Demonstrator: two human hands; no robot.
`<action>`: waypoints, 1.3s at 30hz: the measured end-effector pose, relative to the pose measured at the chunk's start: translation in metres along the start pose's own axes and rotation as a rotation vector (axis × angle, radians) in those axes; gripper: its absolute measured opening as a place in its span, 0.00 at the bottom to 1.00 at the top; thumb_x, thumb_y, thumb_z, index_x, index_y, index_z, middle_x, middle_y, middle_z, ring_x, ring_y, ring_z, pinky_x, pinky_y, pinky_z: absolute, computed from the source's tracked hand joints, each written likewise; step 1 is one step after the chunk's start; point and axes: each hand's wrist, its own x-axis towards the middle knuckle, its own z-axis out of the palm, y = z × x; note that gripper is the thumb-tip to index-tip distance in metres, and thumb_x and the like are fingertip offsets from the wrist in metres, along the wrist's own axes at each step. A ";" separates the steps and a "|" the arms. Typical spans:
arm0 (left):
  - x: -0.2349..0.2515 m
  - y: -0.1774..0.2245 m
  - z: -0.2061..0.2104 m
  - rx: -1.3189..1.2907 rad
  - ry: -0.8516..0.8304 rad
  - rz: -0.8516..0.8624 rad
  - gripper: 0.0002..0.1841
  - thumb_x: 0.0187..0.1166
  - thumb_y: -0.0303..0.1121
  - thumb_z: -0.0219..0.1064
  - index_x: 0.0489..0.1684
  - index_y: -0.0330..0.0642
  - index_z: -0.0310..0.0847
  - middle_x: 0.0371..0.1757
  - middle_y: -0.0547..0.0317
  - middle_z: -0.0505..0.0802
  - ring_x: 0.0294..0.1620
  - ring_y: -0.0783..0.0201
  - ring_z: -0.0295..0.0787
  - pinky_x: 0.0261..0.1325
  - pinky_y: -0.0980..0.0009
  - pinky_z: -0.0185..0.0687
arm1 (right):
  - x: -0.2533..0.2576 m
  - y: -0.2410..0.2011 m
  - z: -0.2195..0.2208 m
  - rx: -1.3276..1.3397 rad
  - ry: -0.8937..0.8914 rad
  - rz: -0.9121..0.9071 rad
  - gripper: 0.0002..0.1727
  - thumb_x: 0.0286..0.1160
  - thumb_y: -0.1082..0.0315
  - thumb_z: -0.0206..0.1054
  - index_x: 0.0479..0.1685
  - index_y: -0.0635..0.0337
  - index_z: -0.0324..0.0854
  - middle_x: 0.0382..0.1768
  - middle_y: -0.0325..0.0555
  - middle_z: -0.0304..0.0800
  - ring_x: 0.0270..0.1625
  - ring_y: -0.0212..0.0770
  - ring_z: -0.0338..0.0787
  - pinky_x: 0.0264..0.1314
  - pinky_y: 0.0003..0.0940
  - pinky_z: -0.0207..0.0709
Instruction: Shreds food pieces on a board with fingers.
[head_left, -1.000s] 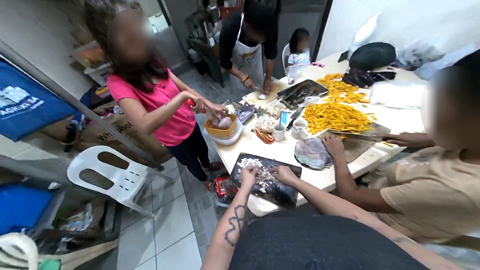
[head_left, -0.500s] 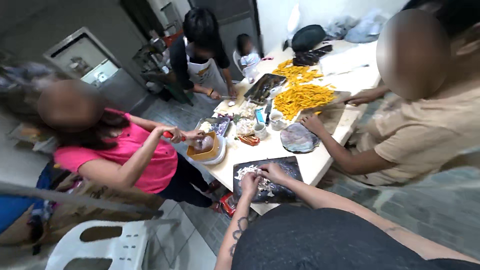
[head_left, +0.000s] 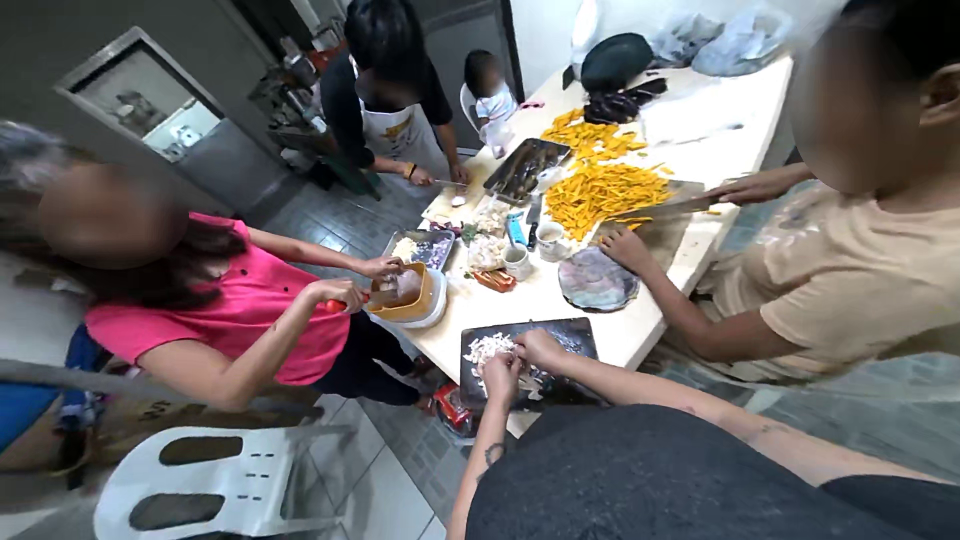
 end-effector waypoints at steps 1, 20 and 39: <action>-0.001 0.000 0.000 -0.014 0.008 -0.015 0.17 0.88 0.36 0.60 0.56 0.30 0.88 0.58 0.37 0.93 0.67 0.42 0.86 0.79 0.39 0.63 | 0.000 -0.001 -0.002 -0.007 -0.024 -0.035 0.19 0.89 0.69 0.55 0.65 0.73 0.84 0.64 0.73 0.86 0.74 0.69 0.82 0.80 0.65 0.67; -0.009 -0.013 0.014 -0.414 0.285 0.023 0.11 0.82 0.30 0.69 0.47 0.29 0.91 0.50 0.40 0.95 0.56 0.51 0.91 0.69 0.51 0.80 | 0.017 0.034 -0.005 0.454 0.107 -0.144 0.13 0.84 0.70 0.66 0.56 0.66 0.91 0.50 0.60 0.95 0.54 0.55 0.94 0.67 0.57 0.82; -0.004 0.003 0.011 -0.200 0.135 0.038 0.15 0.83 0.33 0.68 0.52 0.26 0.89 0.51 0.36 0.93 0.54 0.46 0.90 0.68 0.47 0.78 | 0.001 0.034 -0.012 0.145 0.010 -0.163 0.15 0.85 0.74 0.58 0.58 0.73 0.87 0.57 0.70 0.90 0.67 0.66 0.87 0.76 0.62 0.71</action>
